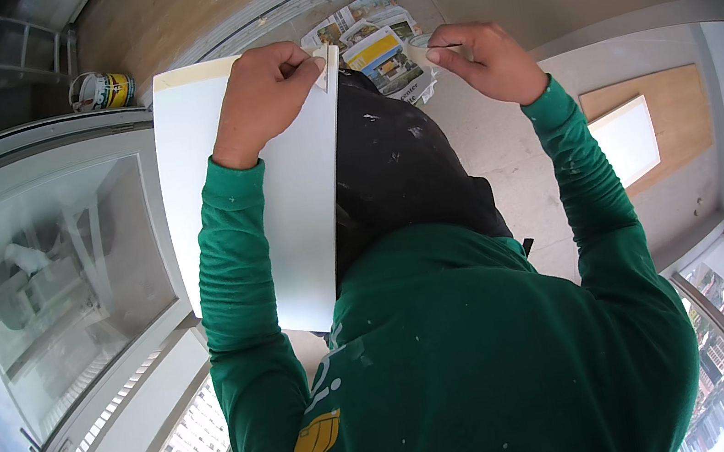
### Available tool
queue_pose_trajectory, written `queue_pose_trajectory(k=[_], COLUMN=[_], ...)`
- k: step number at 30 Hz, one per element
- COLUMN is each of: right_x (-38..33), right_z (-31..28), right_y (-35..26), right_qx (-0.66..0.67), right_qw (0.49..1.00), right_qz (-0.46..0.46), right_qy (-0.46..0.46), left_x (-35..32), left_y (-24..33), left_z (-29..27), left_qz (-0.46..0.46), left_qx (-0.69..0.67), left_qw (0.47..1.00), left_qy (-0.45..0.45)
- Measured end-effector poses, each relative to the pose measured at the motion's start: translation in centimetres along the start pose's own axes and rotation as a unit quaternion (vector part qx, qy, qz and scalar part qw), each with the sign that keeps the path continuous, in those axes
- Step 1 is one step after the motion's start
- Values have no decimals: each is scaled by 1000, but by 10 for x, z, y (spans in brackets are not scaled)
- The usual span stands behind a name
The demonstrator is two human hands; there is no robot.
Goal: The person applies masking tape to the edges of a white panel. They peel tape from a roll, align it with the edge of the panel, press it down by hand, and tear the tape at the corners.
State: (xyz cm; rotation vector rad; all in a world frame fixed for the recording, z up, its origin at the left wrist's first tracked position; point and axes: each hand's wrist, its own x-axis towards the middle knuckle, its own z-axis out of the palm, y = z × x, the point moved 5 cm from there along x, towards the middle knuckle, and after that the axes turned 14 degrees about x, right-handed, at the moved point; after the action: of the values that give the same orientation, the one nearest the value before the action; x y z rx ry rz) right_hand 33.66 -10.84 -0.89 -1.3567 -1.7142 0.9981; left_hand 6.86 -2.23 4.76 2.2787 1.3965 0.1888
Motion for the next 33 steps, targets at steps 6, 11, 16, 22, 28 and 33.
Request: queue_pose_trajectory(k=[6,11,16,22,28,33], right_x=[-40,-98,-29,70,62,48], right_z=[118,168,125,22,63,90], right_y=[232,280,183,-123,-348,-432], right_qx=[-102,-149,-33,20,204,203], right_qw=[969,930,987,948,844,751], right_qz=[224,326,109,-228,-492,-618], right_qy=[-19,-81,110,220,61,-114], left_x=[-42,-65,-74,-38,6,3], left_y=[-33,-84,-131,-128,-118,-114], left_z=[-38,-48,-23,-29,-34,-30], left_qz=[-37,-48,-28,-1,16,10], left_qx=[-274,-392,-607,-692,-696,-690], left_qw=[960,909,768,695,686,707], left_qy=[36,135,201,196,211,154])
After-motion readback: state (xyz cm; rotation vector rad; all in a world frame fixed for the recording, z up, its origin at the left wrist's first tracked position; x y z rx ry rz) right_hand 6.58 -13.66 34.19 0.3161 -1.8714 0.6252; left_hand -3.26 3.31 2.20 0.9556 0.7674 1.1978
